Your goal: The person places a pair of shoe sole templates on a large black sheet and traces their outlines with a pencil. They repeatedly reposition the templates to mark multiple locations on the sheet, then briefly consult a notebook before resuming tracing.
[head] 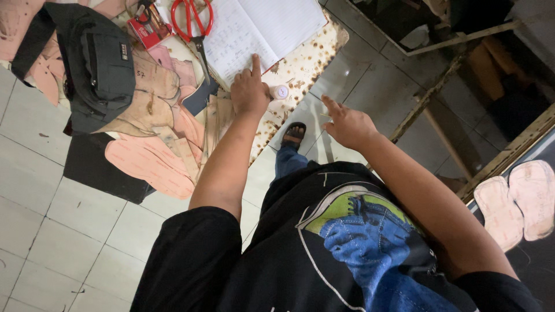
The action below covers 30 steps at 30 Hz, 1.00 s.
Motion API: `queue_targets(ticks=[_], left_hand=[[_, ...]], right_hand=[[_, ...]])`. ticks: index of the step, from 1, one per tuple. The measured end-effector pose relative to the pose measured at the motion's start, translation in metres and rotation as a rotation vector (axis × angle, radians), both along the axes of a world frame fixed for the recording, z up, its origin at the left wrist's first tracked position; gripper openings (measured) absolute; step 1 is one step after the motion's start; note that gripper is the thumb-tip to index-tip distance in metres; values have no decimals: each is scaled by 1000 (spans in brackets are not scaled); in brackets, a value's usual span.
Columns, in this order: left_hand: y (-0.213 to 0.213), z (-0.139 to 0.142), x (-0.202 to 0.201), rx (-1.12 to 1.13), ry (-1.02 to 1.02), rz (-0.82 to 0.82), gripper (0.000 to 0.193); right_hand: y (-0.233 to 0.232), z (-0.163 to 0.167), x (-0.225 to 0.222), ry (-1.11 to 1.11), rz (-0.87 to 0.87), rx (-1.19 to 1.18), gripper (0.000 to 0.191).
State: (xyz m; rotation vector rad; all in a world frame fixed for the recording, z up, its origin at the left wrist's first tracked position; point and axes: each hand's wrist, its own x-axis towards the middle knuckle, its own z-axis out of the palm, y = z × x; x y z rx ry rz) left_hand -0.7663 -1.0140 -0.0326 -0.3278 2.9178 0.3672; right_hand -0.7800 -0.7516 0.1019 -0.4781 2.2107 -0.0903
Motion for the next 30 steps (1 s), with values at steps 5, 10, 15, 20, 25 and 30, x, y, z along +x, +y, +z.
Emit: queue_targets(ticks=[5, 10, 15, 20, 25, 30], left_hand=[[3, 3, 2, -17, 13, 5, 81], [5, 7, -2, 8, -113, -8, 84], [5, 5, -3, 9, -131, -2, 83], [3, -4, 1, 3, -41, -10, 81], [2, -7, 4, 17, -7, -13, 80], [2, -4, 2, 34, -52, -13, 82]], right_hand=[[2, 2, 1, 11, 9, -14, 77], [1, 4, 3, 4, -15, -11, 77], [3, 4, 4, 4, -26, -4, 77], [5, 0, 6, 21, -34, -16, 76], [9, -3, 7, 45, -35, -52, 76], [7, -1, 6, 19, -26, -24, 75]])
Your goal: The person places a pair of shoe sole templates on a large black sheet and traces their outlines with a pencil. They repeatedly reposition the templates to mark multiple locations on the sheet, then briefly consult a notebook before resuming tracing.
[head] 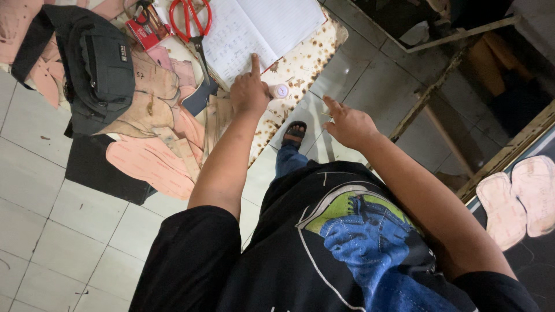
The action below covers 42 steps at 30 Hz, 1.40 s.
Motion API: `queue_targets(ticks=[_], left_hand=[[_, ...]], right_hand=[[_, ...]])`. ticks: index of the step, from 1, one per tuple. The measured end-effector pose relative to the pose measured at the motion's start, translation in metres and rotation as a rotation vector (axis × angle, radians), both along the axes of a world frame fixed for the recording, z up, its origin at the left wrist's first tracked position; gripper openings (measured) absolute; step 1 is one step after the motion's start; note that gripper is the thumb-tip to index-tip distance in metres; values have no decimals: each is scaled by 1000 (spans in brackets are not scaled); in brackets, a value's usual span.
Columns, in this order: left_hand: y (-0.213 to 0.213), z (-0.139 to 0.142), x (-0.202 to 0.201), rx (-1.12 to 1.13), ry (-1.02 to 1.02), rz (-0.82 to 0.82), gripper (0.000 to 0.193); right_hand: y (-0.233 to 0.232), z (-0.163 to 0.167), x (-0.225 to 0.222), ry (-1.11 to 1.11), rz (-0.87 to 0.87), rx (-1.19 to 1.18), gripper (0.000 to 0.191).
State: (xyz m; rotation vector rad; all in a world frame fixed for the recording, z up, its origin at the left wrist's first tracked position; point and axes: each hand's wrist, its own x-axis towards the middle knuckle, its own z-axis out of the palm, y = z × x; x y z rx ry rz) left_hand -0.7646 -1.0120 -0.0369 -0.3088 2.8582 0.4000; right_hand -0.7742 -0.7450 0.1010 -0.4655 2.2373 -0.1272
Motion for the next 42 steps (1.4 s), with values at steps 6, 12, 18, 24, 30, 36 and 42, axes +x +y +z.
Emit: queue_targets(ticks=[6, 12, 18, 24, 30, 36, 42], left_hand=[[2, 0, -2, -8, -26, 14, 79], [1, 1, -1, 16, 39, 11, 81], [3, 7, -6, 13, -25, 40, 84], [5, 7, -8, 17, -26, 30, 87], [5, 6, -6, 15, -7, 26, 87], [7, 4, -2, 17, 26, 25, 82], [11, -5, 2, 7, 50, 47, 83]], right_hand=[[0, 4, -1, -1, -29, -7, 75], [2, 4, -2, 2, -18, -4, 75], [6, 0, 0, 18, -46, -25, 75], [12, -4, 3, 34, -44, -47, 76], [11, -3, 4, 28, -50, -33, 76], [10, -2, 6, 7, -67, -20, 75], [18, -7, 10, 0, -91, -42, 76]])
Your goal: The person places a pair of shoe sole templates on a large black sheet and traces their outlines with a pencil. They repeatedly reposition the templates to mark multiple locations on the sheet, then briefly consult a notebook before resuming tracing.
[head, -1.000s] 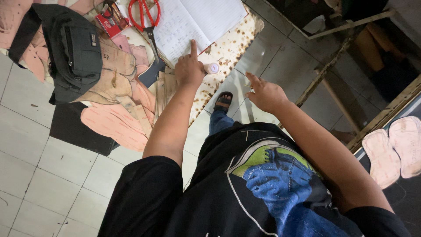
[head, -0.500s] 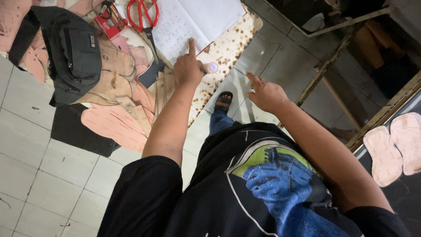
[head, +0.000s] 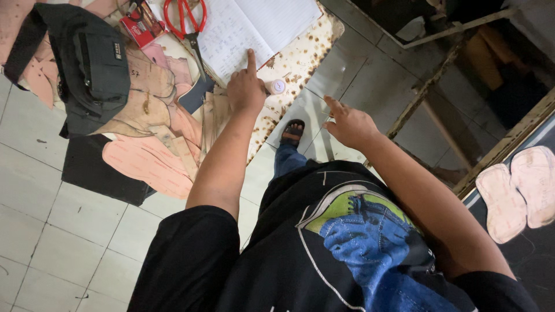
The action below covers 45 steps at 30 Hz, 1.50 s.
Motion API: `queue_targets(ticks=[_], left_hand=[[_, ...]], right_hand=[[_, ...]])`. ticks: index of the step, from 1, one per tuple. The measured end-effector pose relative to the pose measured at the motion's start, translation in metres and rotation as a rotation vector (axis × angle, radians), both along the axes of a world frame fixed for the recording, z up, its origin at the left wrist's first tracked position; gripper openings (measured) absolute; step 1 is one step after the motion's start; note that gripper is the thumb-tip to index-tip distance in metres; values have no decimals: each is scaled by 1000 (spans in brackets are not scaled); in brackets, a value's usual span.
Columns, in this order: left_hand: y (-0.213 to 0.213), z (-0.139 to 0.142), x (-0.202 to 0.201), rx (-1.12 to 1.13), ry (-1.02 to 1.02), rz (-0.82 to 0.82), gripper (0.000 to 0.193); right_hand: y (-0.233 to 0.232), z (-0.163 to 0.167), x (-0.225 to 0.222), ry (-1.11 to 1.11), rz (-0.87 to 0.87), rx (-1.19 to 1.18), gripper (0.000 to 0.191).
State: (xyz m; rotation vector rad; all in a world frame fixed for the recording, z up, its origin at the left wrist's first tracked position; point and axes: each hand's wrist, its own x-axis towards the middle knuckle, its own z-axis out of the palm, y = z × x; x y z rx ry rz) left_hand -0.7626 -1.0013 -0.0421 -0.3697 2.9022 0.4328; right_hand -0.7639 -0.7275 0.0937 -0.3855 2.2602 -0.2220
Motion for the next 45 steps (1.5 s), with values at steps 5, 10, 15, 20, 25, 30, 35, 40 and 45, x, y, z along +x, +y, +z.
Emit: queue_targets(ticks=[5, 10, 15, 20, 25, 30, 35, 40, 45], left_hand=[[0, -6, 3, -18, 65, -13, 83], [3, -1, -3, -23, -49, 14, 83], [6, 6, -8, -36, -165, 7, 83], [8, 11, -8, -47, -192, 9, 84], [10, 18, -9, -28, -239, 17, 85], [10, 18, -7, -19, -226, 22, 82], [8, 9, -4, -28, -151, 7, 83], [7, 2, -4, -20, -138, 22, 84], [5, 0, -3, -30, -113, 14, 83]], right_hand=[[5, -5, 1, 15, 10, -1, 76], [4, -5, 0, -15, 8, 32, 76], [3, -3, 0, -5, -2, 24, 75], [2, -3, 3, 16, 2, -1, 75], [1, -2, 3, 5, 6, 13, 73], [1, -1, 3, 22, 12, -6, 73], [1, -1, 4, 17, -2, 3, 73], [3, -3, 5, 36, 0, -24, 73], [2, -5, 4, 25, 1, -7, 73]])
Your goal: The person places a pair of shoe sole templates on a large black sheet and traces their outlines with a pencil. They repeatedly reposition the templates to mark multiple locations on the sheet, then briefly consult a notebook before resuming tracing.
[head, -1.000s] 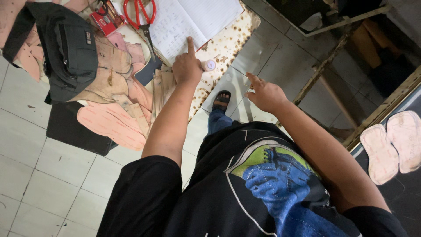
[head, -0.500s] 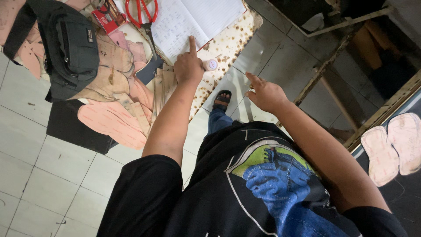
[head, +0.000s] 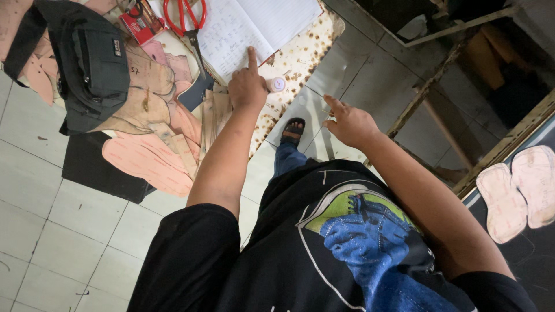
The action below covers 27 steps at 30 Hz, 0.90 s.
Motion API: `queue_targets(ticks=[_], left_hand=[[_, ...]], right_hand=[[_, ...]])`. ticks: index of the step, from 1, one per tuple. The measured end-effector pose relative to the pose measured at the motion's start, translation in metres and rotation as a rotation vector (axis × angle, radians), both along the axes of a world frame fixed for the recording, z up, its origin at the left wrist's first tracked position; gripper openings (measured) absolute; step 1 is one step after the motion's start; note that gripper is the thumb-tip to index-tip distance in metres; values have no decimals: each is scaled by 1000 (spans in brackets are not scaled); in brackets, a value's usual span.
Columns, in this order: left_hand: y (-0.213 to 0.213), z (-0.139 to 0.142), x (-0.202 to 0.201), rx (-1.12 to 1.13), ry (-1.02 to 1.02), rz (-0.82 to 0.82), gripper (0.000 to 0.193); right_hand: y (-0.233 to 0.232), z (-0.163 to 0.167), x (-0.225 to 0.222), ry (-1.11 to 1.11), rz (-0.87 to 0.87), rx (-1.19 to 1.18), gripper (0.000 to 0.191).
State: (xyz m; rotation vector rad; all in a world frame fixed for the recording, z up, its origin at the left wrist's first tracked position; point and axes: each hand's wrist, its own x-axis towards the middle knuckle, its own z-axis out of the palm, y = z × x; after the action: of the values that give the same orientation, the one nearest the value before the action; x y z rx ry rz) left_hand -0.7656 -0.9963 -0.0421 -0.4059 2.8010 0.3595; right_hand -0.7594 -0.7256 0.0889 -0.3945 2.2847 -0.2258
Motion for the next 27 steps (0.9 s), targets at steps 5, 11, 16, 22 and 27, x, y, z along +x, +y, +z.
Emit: queue_targets(ticks=[5, 11, 16, 22, 27], left_hand=[[2, 0, -1, 0, -6, 11, 82], [3, -1, -1, 2, -1, 9, 83], [3, -2, 0, 2, 24, 2, 84], [4, -1, -1, 1, 11, 8, 83], [3, -1, 0, 3, 18, -6, 83]], right_hand=[[2, 2, -2, -10, -1, 5, 73], [4, 4, -3, -9, 2, -1, 73], [5, 2, -3, 1, -7, 0, 73], [7, 1, -2, 11, 0, -26, 72], [6, 1, -2, 10, 0, -18, 72]])
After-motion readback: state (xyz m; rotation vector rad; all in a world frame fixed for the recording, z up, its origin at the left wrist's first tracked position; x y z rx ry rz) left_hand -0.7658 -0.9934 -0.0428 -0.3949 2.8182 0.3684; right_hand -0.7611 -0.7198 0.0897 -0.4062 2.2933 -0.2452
